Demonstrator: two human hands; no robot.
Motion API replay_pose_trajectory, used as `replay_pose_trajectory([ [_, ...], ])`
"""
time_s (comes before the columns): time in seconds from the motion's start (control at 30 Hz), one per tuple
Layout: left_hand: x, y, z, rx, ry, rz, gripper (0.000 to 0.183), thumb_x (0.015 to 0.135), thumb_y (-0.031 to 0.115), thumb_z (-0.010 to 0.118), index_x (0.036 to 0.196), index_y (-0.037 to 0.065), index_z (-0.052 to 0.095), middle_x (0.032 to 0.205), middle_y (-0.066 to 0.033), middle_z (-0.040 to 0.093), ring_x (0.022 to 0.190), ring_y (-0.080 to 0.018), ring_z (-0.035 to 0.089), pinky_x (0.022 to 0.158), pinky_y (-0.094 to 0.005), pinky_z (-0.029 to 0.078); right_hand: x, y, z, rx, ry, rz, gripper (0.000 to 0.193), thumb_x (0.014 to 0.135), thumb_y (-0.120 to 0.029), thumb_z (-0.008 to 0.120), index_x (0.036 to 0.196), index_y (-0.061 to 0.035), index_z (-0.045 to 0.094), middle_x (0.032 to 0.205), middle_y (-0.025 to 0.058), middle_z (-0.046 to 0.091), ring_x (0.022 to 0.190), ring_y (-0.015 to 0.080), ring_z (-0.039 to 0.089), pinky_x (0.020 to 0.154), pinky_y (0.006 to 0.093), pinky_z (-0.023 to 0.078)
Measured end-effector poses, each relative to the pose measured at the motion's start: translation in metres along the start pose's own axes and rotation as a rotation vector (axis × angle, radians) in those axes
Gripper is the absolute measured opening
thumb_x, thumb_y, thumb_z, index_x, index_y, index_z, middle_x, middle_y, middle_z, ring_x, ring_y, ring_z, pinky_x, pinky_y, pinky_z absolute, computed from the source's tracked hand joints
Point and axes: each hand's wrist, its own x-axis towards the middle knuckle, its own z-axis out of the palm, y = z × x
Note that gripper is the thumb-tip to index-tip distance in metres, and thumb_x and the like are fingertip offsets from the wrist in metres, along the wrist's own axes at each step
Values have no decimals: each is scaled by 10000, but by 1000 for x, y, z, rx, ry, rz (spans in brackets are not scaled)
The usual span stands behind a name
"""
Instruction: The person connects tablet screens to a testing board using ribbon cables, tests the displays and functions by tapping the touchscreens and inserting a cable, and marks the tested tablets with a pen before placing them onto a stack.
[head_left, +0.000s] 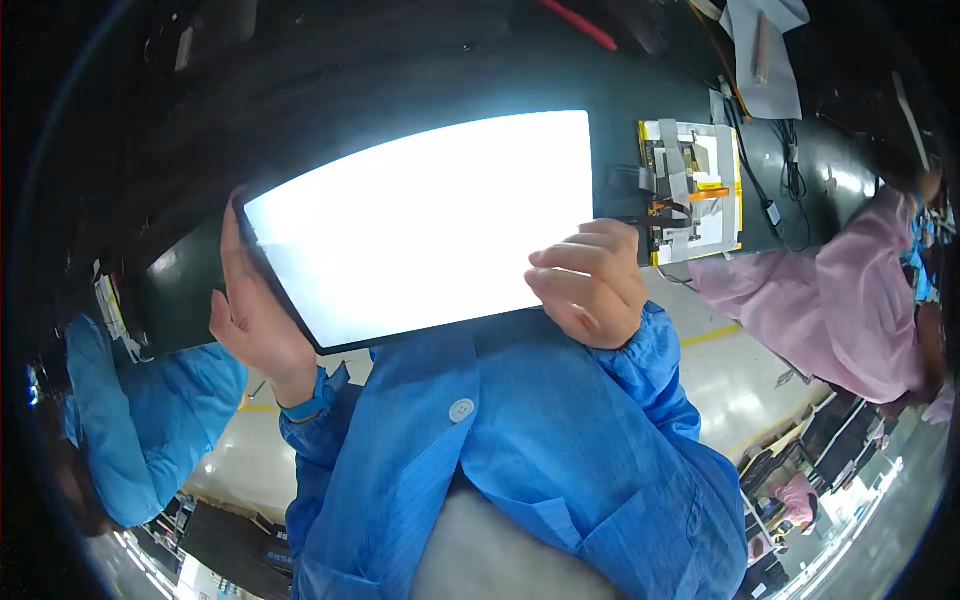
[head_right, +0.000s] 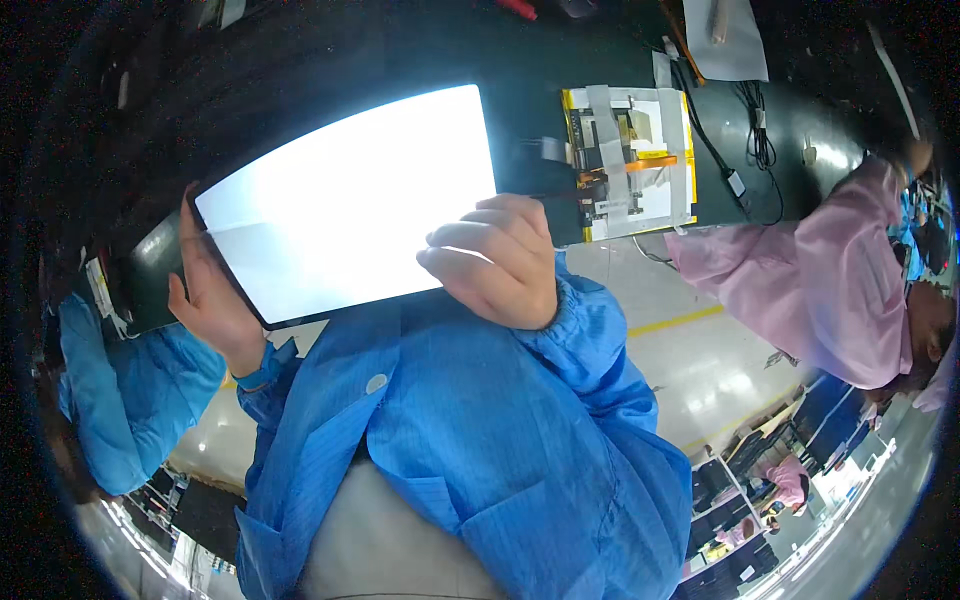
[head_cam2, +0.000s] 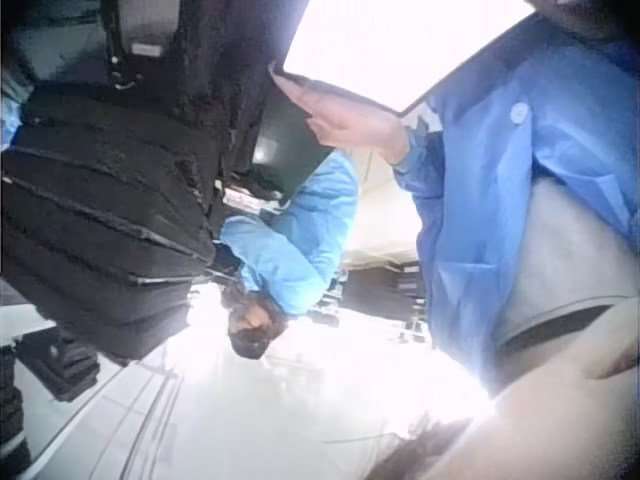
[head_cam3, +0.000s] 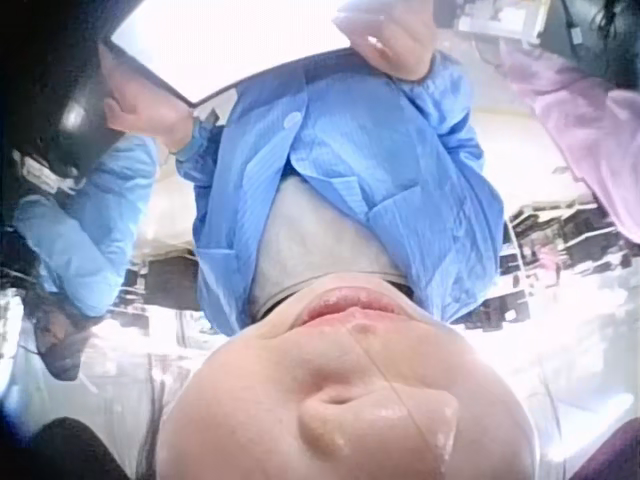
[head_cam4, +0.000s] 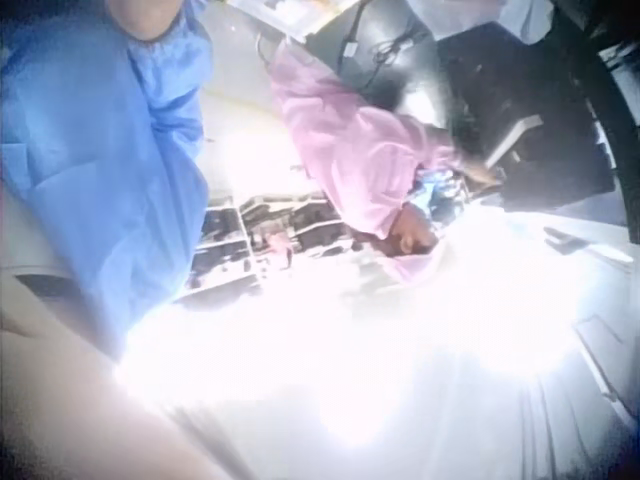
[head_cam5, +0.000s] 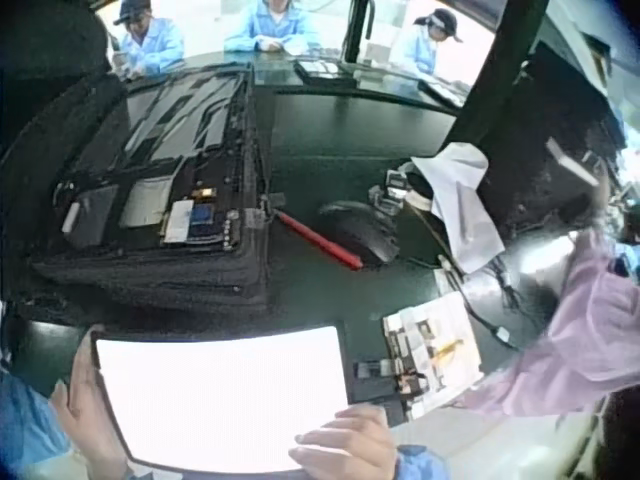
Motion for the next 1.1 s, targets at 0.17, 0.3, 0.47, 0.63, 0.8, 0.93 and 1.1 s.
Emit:
replay_pose_trajectory([
  [0.17, -2, 1, -6, 125, -46, 54, 756, 794, 432, 367, 1408, 11, 235, 1439, -170, 286, 1313, -304, 320, 1045, -400, 308, -3, -7, -2, -54, -13, -57, 240, 692, -130, 720, 925, -113, 662, 877, 32, 642, 793, 174, 588, 788, 317, 445],
  [0.3, -8, 1, -17, 221, -89, 74, 742, 750, 337, 449, 1401, 28, 269, 1422, -169, 315, 1282, -309, 369, 1027, -403, 344, 5, -35, -18, 41, -102, -18, 211, 754, -99, 643, 962, -71, 653, 857, 55, 630, 762, 178, 600, 712, 268, 487],
  [0.47, -4, 3, 2, 451, 22, 123, 688, 740, 310, 479, 1373, 72, 353, 1384, -165, 370, 1262, -319, 392, 994, -423, 388, 7, -49, -13, 451, -183, 91, 228, 753, -117, 657, 959, -29, 616, 813, 67, 602, 682, 170, 605, 579, 258, 530],
  [0.63, -4, 6, 11, 834, 107, 97, 460, 812, 161, 455, 1256, 54, 503, 1311, -168, 450, 1175, -265, 486, 914, -362, 466, 3, -59, 0, 860, -433, 84, 163, 780, -103, 632, 910, -17, 582, 799, 80, 581, 691, 200, 614, 560, 297, 533],
  [0.8, -3, 13, -1, 857, 164, 215, 410, 859, 150, 480, 1238, -5, 499, 1255, -153, 512, 1157, -238, 489, 1005, -333, 348, 7, -57, -2, 628, -395, 24, 185, 718, -86, 598, 889, -19, 580, 787, 78, 558, 738, 209, 612, 596, 303, 526],
  [0.93, -24, 20, -4, 807, 224, 458, 221, 873, 227, 537, 937, 19, 578, 1111, -135, 600, 814, -148, 575, 646, -280, 453, 23, -43, -29, -34, -107, 218, 380, 671, 112, 548, 1035, 11, 587, 1093, 199, 597, 954, 305, 597, 791, 344, 500],
  [1.1, -36, 53, 27, 766, -854, 463, 185, 558, 122, 759, 696, 148, 639, 1048, -116, 623, 973, -214, 569, 907, -409, 352, 53, -46, -12, -169, -333, 16, 434, 623, 27, 632, 1047, -60, 600, 988, 73, 625, 1149, 286, 504, 1076, 585, 112],
])
